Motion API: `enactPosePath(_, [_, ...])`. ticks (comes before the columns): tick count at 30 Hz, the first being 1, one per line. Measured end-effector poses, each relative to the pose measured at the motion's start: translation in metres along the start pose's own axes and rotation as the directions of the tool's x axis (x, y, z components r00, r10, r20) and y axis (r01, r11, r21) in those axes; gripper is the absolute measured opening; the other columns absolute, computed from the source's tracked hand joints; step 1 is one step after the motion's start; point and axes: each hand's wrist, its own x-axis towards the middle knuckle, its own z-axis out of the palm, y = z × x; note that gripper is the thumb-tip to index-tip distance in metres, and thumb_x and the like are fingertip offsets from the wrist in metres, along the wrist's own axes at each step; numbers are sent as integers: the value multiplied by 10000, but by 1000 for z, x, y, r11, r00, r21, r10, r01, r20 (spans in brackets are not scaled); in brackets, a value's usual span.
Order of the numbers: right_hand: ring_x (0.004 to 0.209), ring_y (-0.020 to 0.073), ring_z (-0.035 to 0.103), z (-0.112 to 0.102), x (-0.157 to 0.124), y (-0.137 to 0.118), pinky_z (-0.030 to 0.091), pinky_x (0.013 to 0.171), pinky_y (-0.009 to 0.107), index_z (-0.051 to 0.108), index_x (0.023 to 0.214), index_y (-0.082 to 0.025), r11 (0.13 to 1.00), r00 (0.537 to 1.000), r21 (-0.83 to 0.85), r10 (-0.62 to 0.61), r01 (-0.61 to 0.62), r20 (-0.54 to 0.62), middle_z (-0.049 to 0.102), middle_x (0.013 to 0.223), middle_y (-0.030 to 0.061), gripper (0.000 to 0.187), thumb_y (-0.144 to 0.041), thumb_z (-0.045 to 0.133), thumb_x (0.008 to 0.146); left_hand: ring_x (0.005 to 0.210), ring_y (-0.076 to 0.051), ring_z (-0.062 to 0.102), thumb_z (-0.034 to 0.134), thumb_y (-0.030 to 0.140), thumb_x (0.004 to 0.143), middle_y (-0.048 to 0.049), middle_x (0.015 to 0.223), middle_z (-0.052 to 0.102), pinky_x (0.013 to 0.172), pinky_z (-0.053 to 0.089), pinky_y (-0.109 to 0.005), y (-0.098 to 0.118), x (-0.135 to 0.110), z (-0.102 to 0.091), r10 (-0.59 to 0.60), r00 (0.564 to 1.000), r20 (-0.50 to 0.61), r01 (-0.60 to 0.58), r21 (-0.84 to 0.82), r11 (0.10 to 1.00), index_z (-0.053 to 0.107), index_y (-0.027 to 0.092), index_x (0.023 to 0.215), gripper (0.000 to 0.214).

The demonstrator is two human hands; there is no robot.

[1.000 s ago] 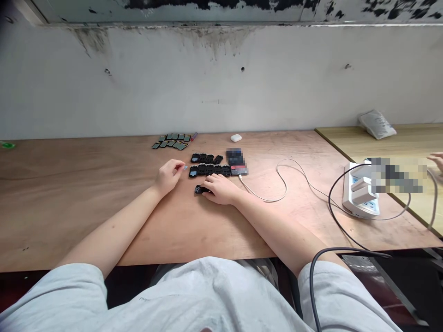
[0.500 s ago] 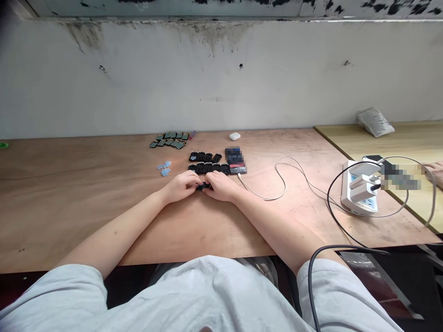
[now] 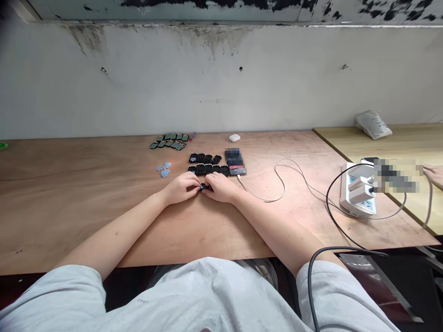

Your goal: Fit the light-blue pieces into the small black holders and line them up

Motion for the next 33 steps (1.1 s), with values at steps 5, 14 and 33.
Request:
enactPosePath(5, [884,219,557,0,0,1,427,776,319,539,908,-220,1000,1000,-4,-8,8,6,632,910,40,191,-266,724,902,936,-220,641,567,240,993,-88,973,722,859,560,-403,0,1,5,-12,999,-34,13,3,1000,727,204,928,176])
enactPosePath(14, [912,228,574,-3,1,-3,446,798,336,573,928,-212,1000,1000,0,4,-4,21,658,950,55,160,-250,725,898,1027,-240,622,585,297,1012,-82,1065,755,936,539,-437,-7,1,1,-21,999,40,21,-6,1000,781,251,976,205])
enactPosePath(33, [1073,248,589,0,0,1,455,930,372,619,1023,-206,999,998,27,-38,37,59,702,1139,75,48,-202,652,988,1033,-236,651,659,244,904,-91,1110,711,936,544,-401,-2,-3,-10,3,996,86,-2,-10,1000,768,242,1016,157])
